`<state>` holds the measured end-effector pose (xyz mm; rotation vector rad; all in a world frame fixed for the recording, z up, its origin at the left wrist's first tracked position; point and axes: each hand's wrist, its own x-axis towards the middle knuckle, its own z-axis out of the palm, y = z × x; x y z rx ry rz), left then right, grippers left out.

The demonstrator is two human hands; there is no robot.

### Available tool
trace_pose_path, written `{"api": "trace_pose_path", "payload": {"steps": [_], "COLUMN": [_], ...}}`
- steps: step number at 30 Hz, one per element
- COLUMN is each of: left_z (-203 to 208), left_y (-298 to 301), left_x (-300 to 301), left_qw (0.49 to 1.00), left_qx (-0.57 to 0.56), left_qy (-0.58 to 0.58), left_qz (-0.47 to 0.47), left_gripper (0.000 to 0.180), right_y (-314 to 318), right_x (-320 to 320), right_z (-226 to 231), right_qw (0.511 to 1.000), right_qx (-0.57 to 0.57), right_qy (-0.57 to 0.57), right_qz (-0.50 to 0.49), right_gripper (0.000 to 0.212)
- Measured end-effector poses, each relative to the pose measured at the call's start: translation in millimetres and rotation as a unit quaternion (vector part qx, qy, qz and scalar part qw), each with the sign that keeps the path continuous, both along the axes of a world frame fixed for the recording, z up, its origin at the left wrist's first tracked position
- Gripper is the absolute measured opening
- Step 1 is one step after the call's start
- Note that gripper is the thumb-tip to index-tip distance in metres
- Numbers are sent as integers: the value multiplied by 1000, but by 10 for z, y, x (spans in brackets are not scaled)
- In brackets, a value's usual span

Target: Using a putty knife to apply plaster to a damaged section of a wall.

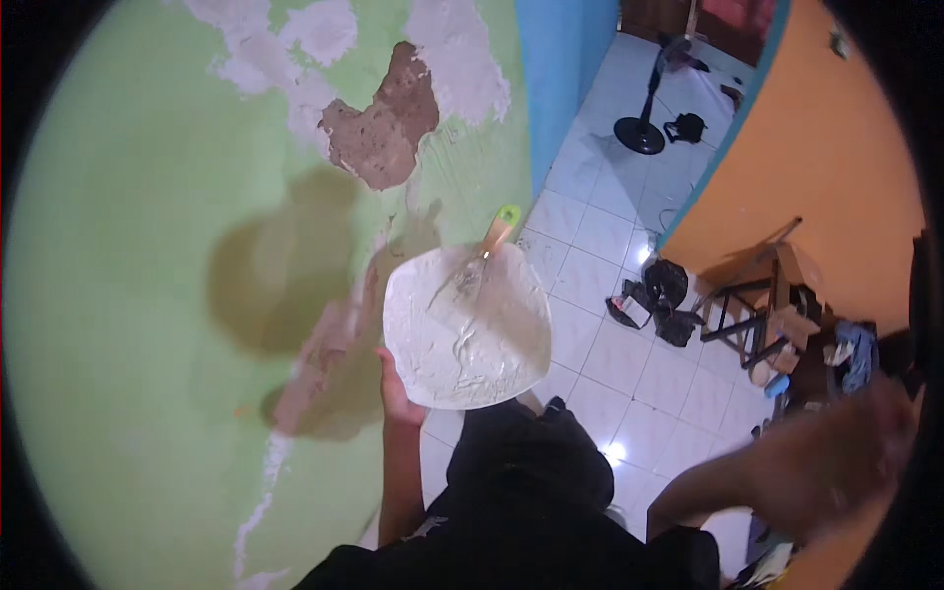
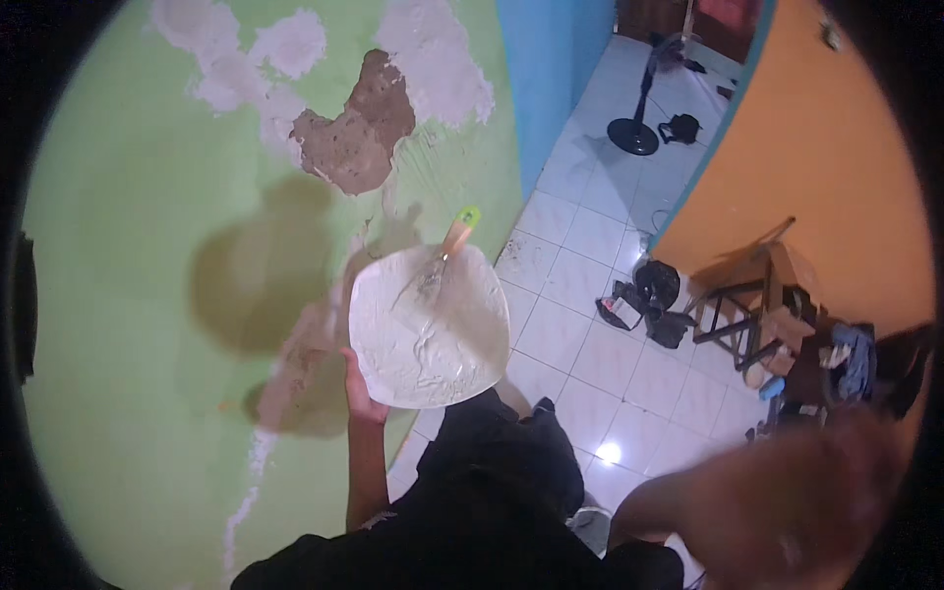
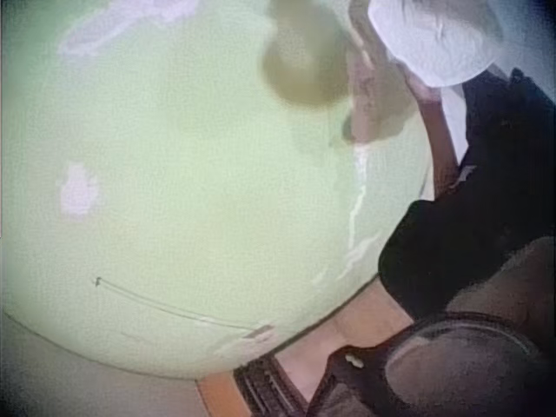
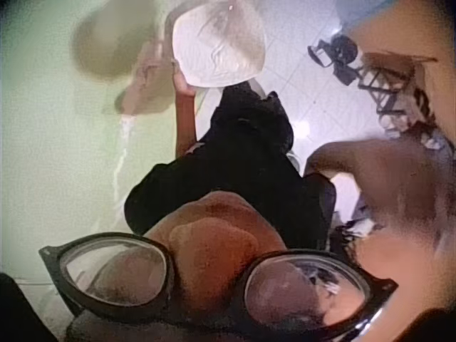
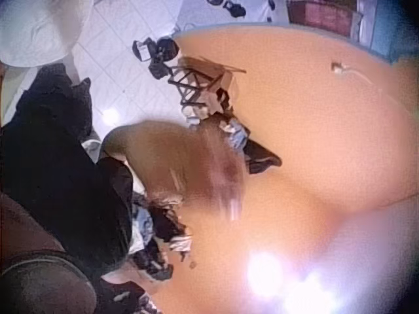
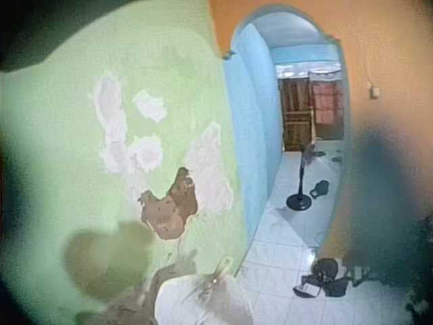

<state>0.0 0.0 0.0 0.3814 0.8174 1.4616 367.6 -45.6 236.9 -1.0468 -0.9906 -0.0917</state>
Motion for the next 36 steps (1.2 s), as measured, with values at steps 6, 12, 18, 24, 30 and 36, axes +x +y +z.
{"api": "trace_pose_path", "payload": {"steps": [6,12,18,24,30,36], "left_z": [55,-115,-243,-185,-243,-138], "left_y": [1594,3104,4757,6334,6793,7447], "left_x": [632,924,898,915,1012,1164], "left_qw": [999,999,999,997,998,998], "left_qx": [-4,-24,-30,-28,-31,-33], "left_qy": [5,15,20,-19,8,56], "left_qz": [-36,-36,-32,-67,-63,-17], "left_gripper": [75,74,75,76,76,76], "right_y": [2613,4485,6402,8117,8671,9163], "right_x": [-113,13,-33,114,303,699], "right_z": [-833,-1461,-1672,-1558,-1417,-1049], "right_qw": [808,723,701,692,669,665], "right_qx": [-245,-223,-203,-173,-149,-155], "right_qy": [-471,-626,-664,-673,-697,-708], "right_qz": [256,187,165,195,211,178], "right_gripper": [44,37,40,34,26,29]}}
